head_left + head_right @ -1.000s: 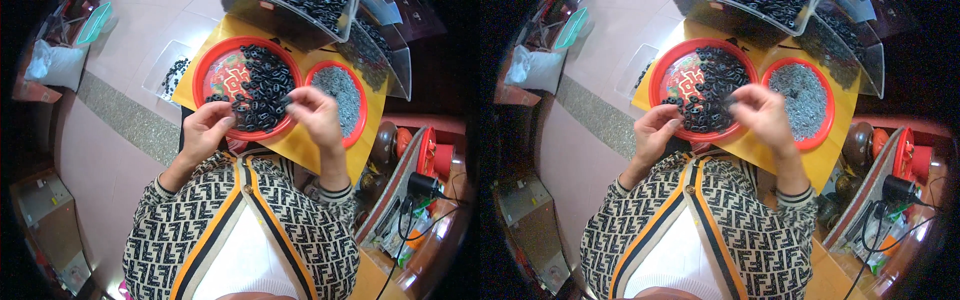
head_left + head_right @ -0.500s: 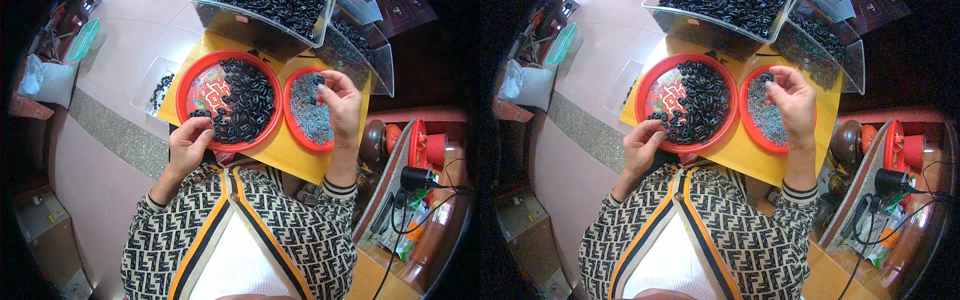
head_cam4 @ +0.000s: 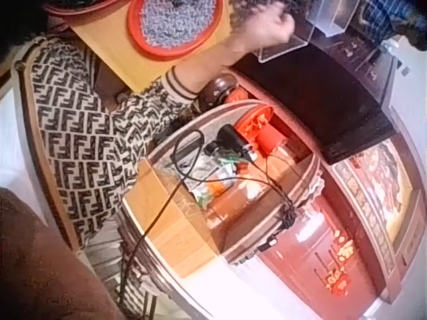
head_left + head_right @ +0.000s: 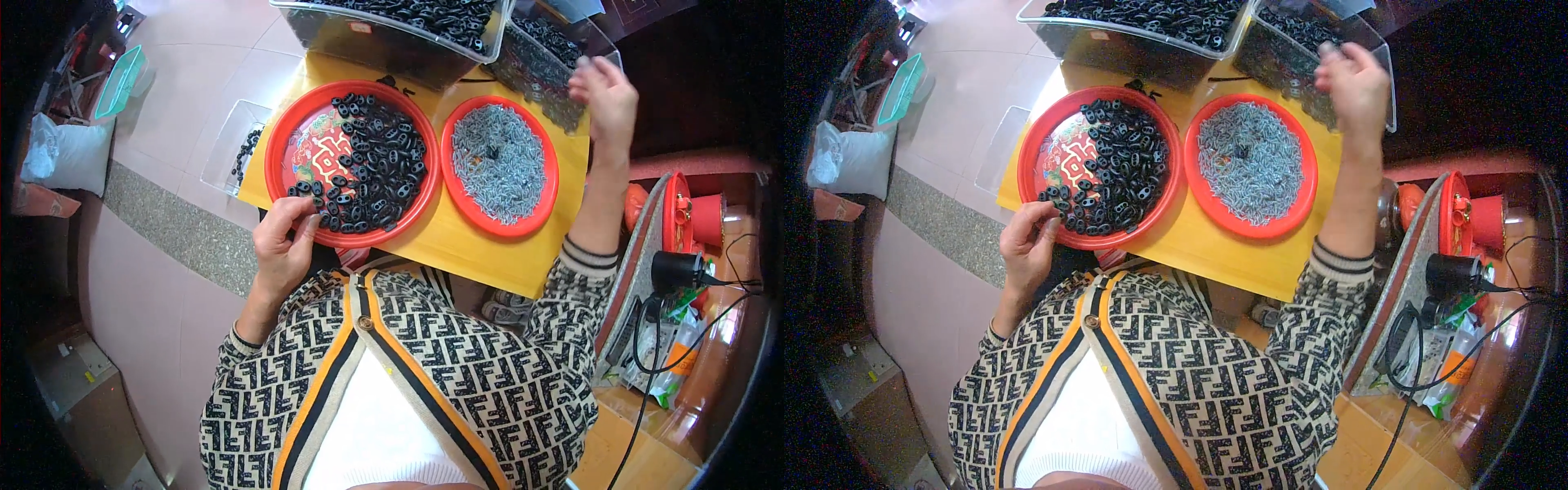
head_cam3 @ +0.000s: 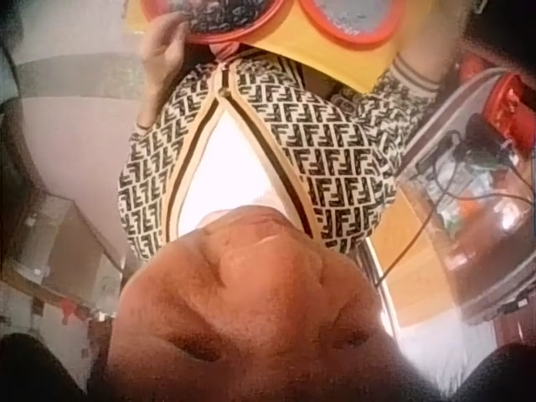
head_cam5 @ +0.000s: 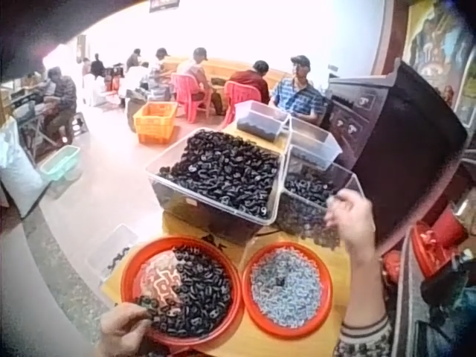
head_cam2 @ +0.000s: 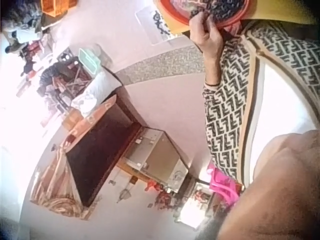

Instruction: The person assembles plastic components by hand, picking up pieces from trays and joining them together.

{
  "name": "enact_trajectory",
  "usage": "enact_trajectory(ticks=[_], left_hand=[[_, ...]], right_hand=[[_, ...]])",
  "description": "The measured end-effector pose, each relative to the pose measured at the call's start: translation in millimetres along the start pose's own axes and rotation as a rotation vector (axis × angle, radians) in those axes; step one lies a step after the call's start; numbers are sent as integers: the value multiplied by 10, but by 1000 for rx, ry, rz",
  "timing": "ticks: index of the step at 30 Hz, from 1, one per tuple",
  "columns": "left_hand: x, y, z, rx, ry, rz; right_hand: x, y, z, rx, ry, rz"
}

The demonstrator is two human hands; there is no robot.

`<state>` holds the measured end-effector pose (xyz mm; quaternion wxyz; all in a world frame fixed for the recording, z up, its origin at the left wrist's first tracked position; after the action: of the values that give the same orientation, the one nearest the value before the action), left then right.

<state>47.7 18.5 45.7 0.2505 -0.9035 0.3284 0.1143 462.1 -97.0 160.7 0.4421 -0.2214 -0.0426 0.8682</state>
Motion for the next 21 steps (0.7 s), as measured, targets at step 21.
enact_trajectory(ticks=[21], left_hand=[[-253, -85, 56, 104, -502, -32]], right_hand=[[1379, 1447, -409, -344, 748, 561]])
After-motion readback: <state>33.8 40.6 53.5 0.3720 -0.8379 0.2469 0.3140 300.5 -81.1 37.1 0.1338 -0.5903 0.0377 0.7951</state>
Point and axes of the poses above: each hand's wrist, its own y-axis away from the middle knuckle, its own x-axis out of the palm, z = x × y, the point moved 10 cm from there along -y, towards the middle knuckle, and after that the axes turned 6 degrees about z, right-handed, at the moved point
